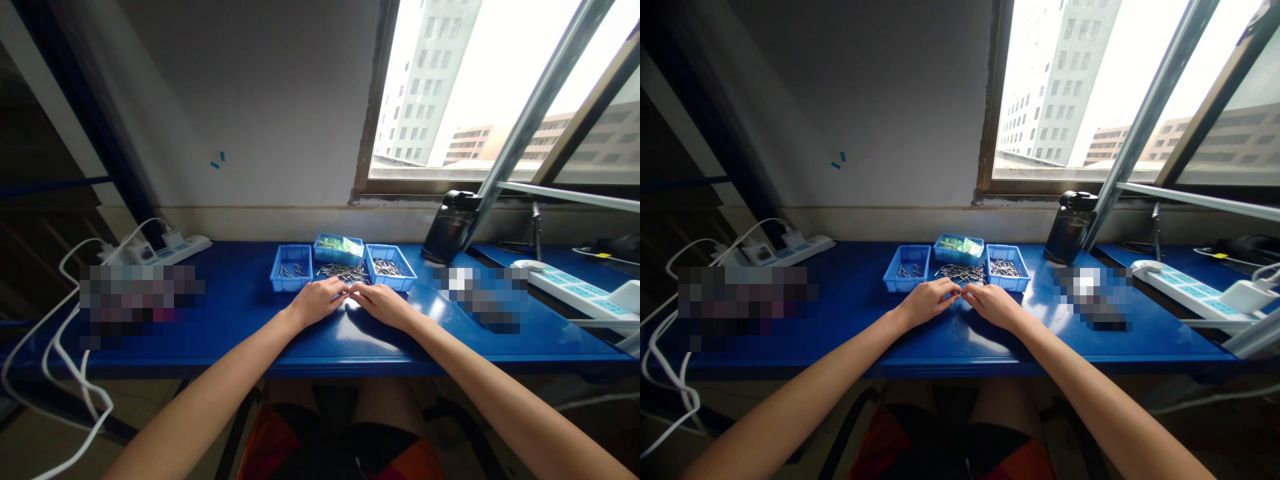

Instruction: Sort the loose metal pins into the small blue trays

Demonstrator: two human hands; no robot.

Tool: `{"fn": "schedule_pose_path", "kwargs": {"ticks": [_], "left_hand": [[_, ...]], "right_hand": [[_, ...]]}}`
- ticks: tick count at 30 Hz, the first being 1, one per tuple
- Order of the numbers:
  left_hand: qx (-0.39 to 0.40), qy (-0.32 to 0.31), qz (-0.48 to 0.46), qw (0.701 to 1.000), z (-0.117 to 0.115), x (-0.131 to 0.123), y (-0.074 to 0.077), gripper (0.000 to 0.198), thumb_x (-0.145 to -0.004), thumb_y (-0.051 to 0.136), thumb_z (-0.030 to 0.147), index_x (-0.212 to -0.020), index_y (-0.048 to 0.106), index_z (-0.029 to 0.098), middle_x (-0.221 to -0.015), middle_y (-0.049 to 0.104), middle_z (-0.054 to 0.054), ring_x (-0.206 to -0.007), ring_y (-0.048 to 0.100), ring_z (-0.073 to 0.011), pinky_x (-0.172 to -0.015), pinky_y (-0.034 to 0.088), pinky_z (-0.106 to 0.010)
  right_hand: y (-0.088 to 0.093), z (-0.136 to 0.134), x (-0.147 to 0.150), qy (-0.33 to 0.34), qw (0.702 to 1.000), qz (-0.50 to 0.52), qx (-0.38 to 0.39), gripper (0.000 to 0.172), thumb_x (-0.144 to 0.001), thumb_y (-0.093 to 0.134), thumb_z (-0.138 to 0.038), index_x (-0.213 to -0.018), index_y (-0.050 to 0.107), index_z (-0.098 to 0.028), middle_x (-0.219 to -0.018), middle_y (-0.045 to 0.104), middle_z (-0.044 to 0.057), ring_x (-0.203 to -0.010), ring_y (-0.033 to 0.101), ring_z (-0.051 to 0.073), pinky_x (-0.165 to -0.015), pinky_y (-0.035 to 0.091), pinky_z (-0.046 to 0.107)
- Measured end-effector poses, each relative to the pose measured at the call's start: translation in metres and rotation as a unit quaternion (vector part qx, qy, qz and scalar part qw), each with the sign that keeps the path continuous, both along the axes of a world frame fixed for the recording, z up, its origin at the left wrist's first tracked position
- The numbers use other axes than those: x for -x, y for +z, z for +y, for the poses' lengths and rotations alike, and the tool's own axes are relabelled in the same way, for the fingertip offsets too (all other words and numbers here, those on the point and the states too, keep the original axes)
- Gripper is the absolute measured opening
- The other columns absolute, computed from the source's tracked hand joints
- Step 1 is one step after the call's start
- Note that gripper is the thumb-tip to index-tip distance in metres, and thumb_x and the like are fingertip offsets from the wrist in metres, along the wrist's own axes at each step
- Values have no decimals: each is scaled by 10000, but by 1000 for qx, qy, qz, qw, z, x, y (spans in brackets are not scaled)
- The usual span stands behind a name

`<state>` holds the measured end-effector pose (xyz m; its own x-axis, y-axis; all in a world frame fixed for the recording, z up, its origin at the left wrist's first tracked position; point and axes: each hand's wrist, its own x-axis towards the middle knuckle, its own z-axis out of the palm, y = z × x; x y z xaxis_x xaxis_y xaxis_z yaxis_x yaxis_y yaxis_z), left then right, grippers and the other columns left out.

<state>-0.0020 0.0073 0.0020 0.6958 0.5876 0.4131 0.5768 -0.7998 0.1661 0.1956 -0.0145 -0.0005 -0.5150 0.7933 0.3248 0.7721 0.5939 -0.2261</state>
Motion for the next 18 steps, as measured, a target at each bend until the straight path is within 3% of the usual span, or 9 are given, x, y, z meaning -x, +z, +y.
{"fn": "schedule_pose_path", "kwargs": {"ticks": [7, 12, 18], "left_hand": [[0, -16, 4, 1000, -3, 0, 1, 147, -829, 465, 243, -939, 552, 200, -920, 593, -15, -782, 584, -128, -665, 452, -205], [-10, 7, 6, 1000, -7, -2, 4, 97, -771, 493, 210, -863, 512, 186, -804, 601, -2, -750, 583, -139, -650, 442, -213], [-3, 51, 23, 998, -5, -2, 4, 113, -840, 426, 267, -842, 510, 191, -793, 622, -9, -744, 596, -150, -635, 442, -226]], "right_hand": [[-3, 4, 1, 5, 1000, 18, -6, 227, -888, 404, -327, -954, 586, -209, -809, 634, 38, -692, 593, 144, -613, 420, 233], [-8, 10, -2, -62, 998, -13, -23, 224, -872, 415, -292, -976, 598, -216, -969, 602, 55, -803, 588, 153, -708, 434, 257], [-9, 10, -4, -127, 990, -46, -26, 256, -875, 390, -289, -995, 601, -211, -1016, 608, 53, -819, 594, 160, -695, 427, 249]]}}
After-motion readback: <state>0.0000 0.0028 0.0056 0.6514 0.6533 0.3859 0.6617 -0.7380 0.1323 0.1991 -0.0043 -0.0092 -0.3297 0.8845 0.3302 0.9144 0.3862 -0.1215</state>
